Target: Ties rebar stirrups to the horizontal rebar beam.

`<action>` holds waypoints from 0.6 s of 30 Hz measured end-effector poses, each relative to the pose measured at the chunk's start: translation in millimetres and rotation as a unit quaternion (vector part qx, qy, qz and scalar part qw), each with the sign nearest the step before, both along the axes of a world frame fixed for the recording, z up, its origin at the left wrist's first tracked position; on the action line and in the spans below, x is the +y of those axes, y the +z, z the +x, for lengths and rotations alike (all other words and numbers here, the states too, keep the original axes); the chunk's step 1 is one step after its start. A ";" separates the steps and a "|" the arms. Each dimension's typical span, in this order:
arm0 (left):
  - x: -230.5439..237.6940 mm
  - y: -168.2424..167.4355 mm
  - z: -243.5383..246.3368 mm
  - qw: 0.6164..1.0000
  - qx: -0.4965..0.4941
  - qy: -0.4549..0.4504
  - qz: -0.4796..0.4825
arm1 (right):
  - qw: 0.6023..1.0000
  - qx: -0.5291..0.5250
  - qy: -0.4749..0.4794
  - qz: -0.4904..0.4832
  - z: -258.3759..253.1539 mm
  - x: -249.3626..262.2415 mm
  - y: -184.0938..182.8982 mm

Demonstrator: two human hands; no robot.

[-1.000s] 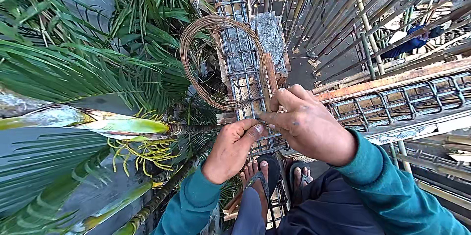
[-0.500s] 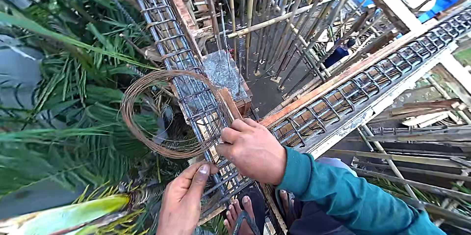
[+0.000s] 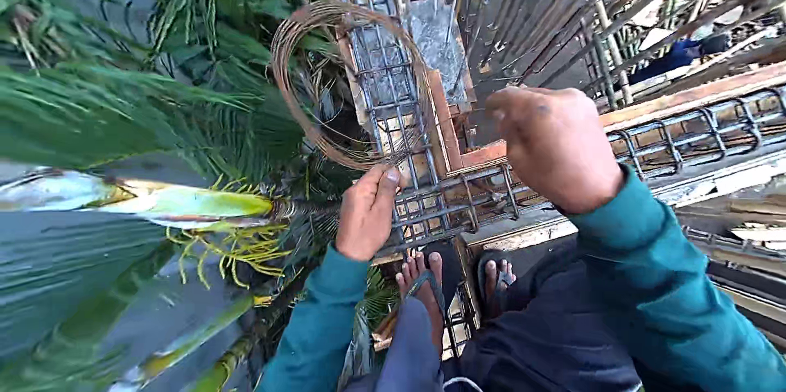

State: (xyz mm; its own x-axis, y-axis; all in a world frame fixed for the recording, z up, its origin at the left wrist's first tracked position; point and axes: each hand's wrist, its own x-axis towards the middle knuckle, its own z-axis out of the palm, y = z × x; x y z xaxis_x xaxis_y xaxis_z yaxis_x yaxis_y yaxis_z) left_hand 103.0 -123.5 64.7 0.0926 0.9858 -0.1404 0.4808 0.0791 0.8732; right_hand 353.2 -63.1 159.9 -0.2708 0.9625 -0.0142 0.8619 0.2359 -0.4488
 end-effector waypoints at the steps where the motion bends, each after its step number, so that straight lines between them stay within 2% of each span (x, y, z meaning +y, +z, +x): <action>1: 0.7 -3.5 -1.6 1.000 0.003 -0.006 -0.004 | 1.000 0.000 -0.005 -0.002 -0.7 -1.4 -0.8; 6: 4.3 -11.3 -19.1 0.989 -0.061 -0.096 -0.099 | 1.000 0.008 -0.020 -0.022 3.3 -2.4 -3.1; 8: 4.5 -16.2 -27.5 0.980 -0.103 -0.105 -0.134 | 0.999 0.023 -0.029 -0.011 8.2 -1.3 -1.6; 10: 5.3 -21.3 -29.2 0.964 -0.204 -0.040 -0.167 | 0.997 0.051 -0.046 -0.030 5.7 -3.0 -1.4; 13: 10.3 -21.8 -22.2 0.915 -0.328 0.131 -0.195 | 0.979 0.137 -0.029 -0.151 -15.9 -22.4 -11.8; 15: 16.7 -21.9 -17.6 0.902 -0.344 0.193 -0.174 | 0.960 0.149 0.002 -0.237 -36.9 -32.1 -21.2; 18: 19.4 -22.1 -6.6 0.906 -0.322 0.229 -0.149 | 0.959 0.109 0.034 -0.260 -60.9 -42.8 -33.4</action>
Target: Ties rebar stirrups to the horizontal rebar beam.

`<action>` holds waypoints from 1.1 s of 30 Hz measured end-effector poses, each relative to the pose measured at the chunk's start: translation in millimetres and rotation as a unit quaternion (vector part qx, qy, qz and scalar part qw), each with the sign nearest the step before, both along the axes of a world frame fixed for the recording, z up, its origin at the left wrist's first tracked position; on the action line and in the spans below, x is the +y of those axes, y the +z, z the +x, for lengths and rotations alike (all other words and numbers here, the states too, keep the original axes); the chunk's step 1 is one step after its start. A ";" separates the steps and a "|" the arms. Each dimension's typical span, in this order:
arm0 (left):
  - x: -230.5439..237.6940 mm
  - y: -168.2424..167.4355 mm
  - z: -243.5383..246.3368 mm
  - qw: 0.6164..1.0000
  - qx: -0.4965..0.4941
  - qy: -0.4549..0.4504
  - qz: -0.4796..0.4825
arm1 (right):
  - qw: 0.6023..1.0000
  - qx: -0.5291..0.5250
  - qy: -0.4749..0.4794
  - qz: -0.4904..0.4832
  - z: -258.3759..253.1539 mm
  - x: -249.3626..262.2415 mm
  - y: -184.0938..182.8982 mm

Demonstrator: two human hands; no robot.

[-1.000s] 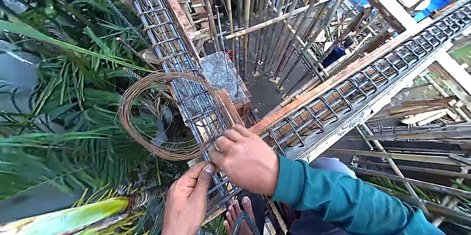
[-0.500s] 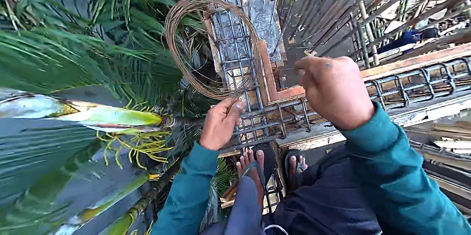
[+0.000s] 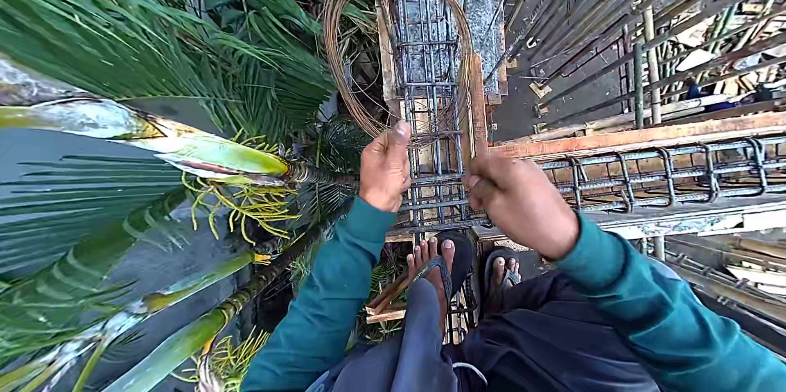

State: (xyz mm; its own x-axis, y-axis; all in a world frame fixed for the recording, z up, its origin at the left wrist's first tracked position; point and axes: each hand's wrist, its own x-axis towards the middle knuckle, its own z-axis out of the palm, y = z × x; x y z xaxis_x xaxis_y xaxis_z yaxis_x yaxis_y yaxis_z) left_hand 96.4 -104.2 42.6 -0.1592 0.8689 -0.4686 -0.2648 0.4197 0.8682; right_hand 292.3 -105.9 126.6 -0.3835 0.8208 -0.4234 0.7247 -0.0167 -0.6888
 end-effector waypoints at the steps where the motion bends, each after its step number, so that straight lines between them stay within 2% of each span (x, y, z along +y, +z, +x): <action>1: -1.3 1.7 5.6 1.000 0.001 0.002 0.001 | 1.000 -0.011 0.012 0.012 -6.1 -3.6 -2.9; 6: -3.9 13.5 21.5 0.999 0.004 -0.003 0.054 | 0.993 -0.089 0.071 0.002 -27.2 -16.7 -9.9; 11: 9.7 18.3 21.3 0.987 0.086 -0.011 0.138 | 0.990 -0.094 0.100 0.015 -30.3 -26.0 -12.6; 14: 12.1 21.0 8.4 0.963 0.188 -0.038 0.191 | 0.991 -0.089 0.079 0.061 -29.6 -24.9 -11.1; 18: 9.2 24.1 -3.0 0.933 0.259 -0.088 0.234 | 0.988 -0.115 0.101 -0.008 -32.5 -18.0 0.1; 24: 8.0 22.6 1.4 0.957 0.180 -0.072 0.216 | 0.991 -0.054 0.126 -0.009 -31.6 -16.0 -4.8; 33: 0.6 38.4 17.4 0.965 0.080 -0.033 0.249 | 0.981 -0.047 0.182 -0.052 -36.4 -24.5 6.8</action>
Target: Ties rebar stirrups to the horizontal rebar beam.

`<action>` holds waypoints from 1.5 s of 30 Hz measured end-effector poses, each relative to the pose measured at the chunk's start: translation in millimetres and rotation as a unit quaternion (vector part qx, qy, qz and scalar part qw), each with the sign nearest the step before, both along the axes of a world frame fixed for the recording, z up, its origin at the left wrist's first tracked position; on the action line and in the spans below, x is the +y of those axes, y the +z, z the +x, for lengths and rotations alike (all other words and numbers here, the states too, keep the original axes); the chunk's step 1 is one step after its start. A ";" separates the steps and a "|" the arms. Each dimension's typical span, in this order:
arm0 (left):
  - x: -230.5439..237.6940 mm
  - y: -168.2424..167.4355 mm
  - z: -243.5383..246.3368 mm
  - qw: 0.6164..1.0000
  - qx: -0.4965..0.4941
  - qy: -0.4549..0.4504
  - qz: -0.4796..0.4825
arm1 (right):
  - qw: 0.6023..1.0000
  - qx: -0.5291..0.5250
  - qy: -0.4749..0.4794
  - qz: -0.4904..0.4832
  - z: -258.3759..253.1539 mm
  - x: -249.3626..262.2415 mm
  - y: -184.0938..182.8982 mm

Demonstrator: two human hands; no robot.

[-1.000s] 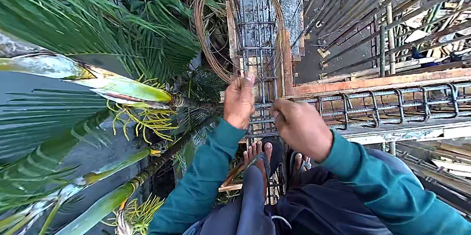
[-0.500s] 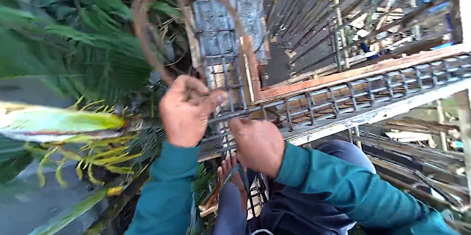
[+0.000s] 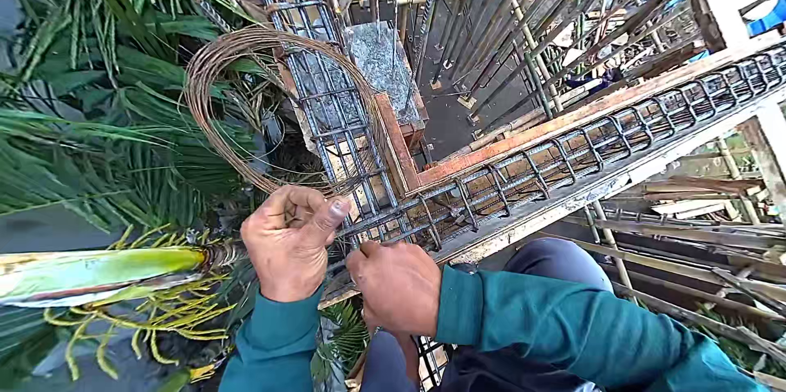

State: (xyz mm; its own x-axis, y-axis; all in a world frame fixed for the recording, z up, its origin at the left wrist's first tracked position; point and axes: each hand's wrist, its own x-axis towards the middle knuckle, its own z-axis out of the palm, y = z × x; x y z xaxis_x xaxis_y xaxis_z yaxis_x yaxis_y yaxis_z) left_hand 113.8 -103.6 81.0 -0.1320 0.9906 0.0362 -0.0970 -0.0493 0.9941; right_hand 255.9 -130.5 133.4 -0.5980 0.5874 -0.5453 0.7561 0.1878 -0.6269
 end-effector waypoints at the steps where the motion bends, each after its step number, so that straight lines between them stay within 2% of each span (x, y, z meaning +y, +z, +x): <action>1: -1.1 1.2 2.7 1.000 -0.018 -0.002 -0.002 | 1.000 0.002 0.003 -0.007 -0.5 -1.4 -0.6; 5: -2.1 -2.7 5.5 0.993 -0.117 -0.025 0.004 | 1.000 0.005 0.010 -0.017 -1.9 -6.2 0.2; 8: -2.8 -5.1 3.9 0.991 -0.120 -0.059 0.014 | 1.000 -0.013 0.015 -0.013 -1.0 -7.1 2.1; 11: -5.3 -1.9 2.9 0.980 -0.167 -0.107 -0.001 | 0.999 -0.014 0.024 -0.023 -0.9 -8.6 3.4; 14: -10.8 8.8 5.4 0.962 -0.213 -0.167 -0.043 | 0.998 0.024 0.037 -0.050 1.8 -9.6 6.6; 19: -12.0 18.6 4.7 0.955 -0.198 -0.216 -0.054 | 0.988 0.112 0.034 -0.106 15.7 0.6 4.2; 23: -6.7 23.6 -4.5 0.942 -0.255 -0.200 -0.081 | 0.982 0.146 0.001 -0.122 21.0 3.4 -5.6; 27: -16.3 53.0 12.0 0.945 -0.257 -0.093 -0.179 | 0.986 0.130 0.007 -0.106 22.0 4.2 -11.6; 32: -7.5 13.9 -2.1 0.944 -0.284 -0.135 -0.100 | 0.996 0.069 -0.021 -0.057 22.1 5.5 -17.2; 35: -8.9 10.4 2.0 0.946 -0.295 -0.093 -0.097 | 0.996 0.071 -0.053 -0.020 21.1 -0.8 -20.5; 38: -7.5 10.7 0.0 0.950 -0.300 -0.048 -0.075 | 0.982 0.123 -0.140 0.020 24.8 0.2 -19.5; 40: -6.6 14.7 -1.1 0.953 -0.299 -0.018 -0.056 | 0.966 0.191 -0.170 -0.032 28.9 6.2 -15.7; 42: -10.3 20.9 -1.6 0.965 -0.259 0.009 -0.040 | 0.951 0.241 -0.144 -0.128 21.7 5.6 -19.9; 45: -20.5 23.1 2.5 0.983 -0.180 -0.016 -0.005 | 0.958 0.216 -0.125 -0.142 0.2 -5.8 -29.5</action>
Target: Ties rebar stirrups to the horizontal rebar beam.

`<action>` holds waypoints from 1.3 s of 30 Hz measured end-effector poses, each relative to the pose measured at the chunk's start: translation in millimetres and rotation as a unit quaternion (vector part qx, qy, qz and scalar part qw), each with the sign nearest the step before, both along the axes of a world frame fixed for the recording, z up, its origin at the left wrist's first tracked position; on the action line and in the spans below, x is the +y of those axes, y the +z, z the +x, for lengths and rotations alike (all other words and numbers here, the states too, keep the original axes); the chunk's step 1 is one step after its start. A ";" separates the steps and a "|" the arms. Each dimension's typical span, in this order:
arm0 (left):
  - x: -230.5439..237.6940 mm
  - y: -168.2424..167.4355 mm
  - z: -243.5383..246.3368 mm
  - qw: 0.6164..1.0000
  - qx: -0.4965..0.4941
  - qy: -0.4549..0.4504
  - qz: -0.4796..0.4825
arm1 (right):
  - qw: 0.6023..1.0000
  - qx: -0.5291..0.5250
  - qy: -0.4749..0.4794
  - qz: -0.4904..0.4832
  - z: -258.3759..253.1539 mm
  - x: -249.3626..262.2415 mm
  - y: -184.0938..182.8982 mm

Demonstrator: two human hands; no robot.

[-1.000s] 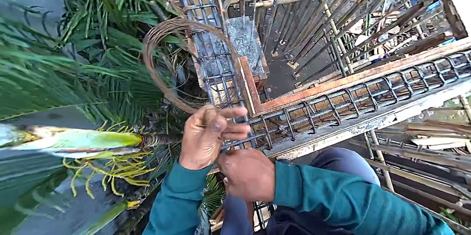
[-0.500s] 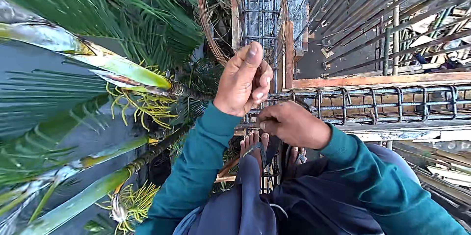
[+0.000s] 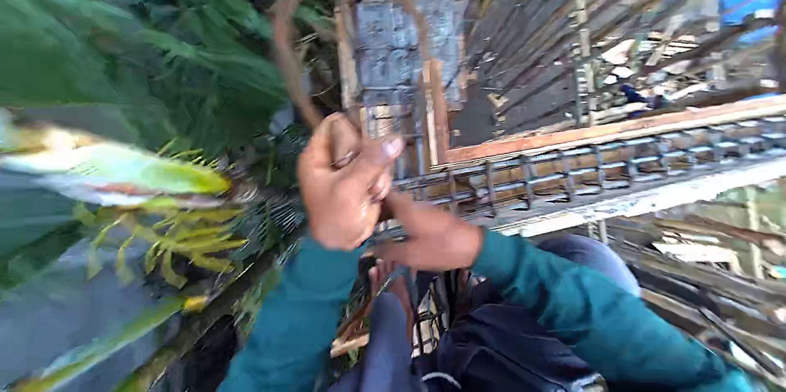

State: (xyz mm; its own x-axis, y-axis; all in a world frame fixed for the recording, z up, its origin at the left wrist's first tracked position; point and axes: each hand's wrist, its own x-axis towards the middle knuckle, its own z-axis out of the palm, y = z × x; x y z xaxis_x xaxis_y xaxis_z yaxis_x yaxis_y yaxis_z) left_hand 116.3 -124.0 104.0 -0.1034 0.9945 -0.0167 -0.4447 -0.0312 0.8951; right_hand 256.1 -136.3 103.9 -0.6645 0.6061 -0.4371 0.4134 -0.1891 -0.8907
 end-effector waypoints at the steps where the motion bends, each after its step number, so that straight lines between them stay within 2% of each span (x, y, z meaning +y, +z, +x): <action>1: -1.8 -1.8 0.4 1.000 0.009 0.005 0.006 | 1.000 -0.005 0.000 0.008 -3.8 -1.2 -2.9; 3: -2.5 -3.3 -6.3 1.000 -0.005 0.027 -0.010 | 0.999 -0.004 -0.005 0.040 -8.1 -0.9 -4.9; 7: -7.8 2.9 -26.1 0.993 -0.114 0.028 -0.015 | 0.995 0.034 -0.023 0.090 -12.4 -3.8 0.3; 10: -10.1 -0.6 -45.0 0.969 -0.245 -0.021 -0.009 | 0.996 0.082 -0.020 0.040 -3.9 6.0 14.2; 12: -7.4 -4.1 -48.2 0.956 -0.292 -0.034 -0.013 | 0.995 0.099 -0.010 0.016 3.1 11.7 18.0; 13: -5.3 -5.0 -46.7 0.955 -0.294 -0.030 -0.018 | 0.995 0.098 0.002 0.037 6.0 13.3 18.1; 15: -2.1 -9.4 -40.7 0.966 -0.255 -0.008 -0.038 | 0.986 0.069 0.043 0.146 10.0 15.4 15.0; 17: -2.8 -16.7 -34.4 0.977 -0.203 0.021 -0.067 | 0.967 0.000 0.099 0.234 13.8 16.8 15.5; 20: -3.9 -19.3 -30.7 0.985 -0.088 0.081 -0.124 | 0.948 -0.090 0.144 0.270 18.9 22.7 18.7; 22: -6.7 -17.8 -34.5 0.978 0.114 0.130 -0.118 | 0.939 -0.133 0.158 0.276 25.0 29.8 19.9; 23: -10.2 -18.3 -38.1 0.957 0.244 0.133 -0.078 | 0.933 -0.153 0.172 0.276 28.4 33.8 20.2; 24: -14.3 -19.2 -41.7 0.916 0.384 0.118 -0.017 | 0.927 -0.166 0.187 0.278 31.5 37.1 19.5; 26: -23.5 -18.9 -40.1 0.793 0.599 0.037 0.106 | 0.917 -0.179 0.221 0.278 36.1 42.6 18.7; 27: -27.3 -21.0 -33.4 0.730 0.668 -0.017 0.143 | 0.913 -0.183 0.234 0.279 38.4 44.9 20.3; 28: -31.9 -25.6 -25.6 0.688 0.705 -0.067 0.155 | 0.907 -0.189 0.247 0.284 40.7 47.0 22.7; 29: -36.7 -31.9 -19.2 0.676 0.714 -0.111 0.144 | 0.900 -0.196 0.258 0.291 42.8 49.0 23.5; 31: -43.7 -36.6 -11.5 0.709 0.673 -0.199 0.070 | 0.894 -0.207 0.278 0.286 45.3 52.5 21.1; 33: -47.9 -37.1 -7.6 0.771 0.565 -0.292 -0.039 | 0.896 -0.200 0.291 0.269 49.1 55.1 18.9; 36: -53.8 -45.0 -6.5 0.877 0.258 -0.381 -0.140 | 0.905 -0.164 0.287 0.268 56.4 57.5 18.7; 38: -57.7 -51.1 -9.7 0.894 0.088 -0.401 -0.182 | 0.905 -0.159 0.282 0.275 57.7 57.0 16.8; 39: -58.1 -53.2 -11.2 0.897 0.070 -0.393 -0.189 | 0.904 -0.161 0.278 0.283 57.1 56.4 14.3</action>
State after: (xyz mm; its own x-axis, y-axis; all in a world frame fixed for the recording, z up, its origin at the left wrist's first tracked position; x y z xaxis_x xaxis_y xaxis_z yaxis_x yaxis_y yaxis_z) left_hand 105.1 -182.1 50.8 0.6003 0.6874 -0.4088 -0.0798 0.5600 0.8246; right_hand 313.2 -79.9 118.2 -0.8286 0.4048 -0.3866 0.5595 0.5748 -0.5971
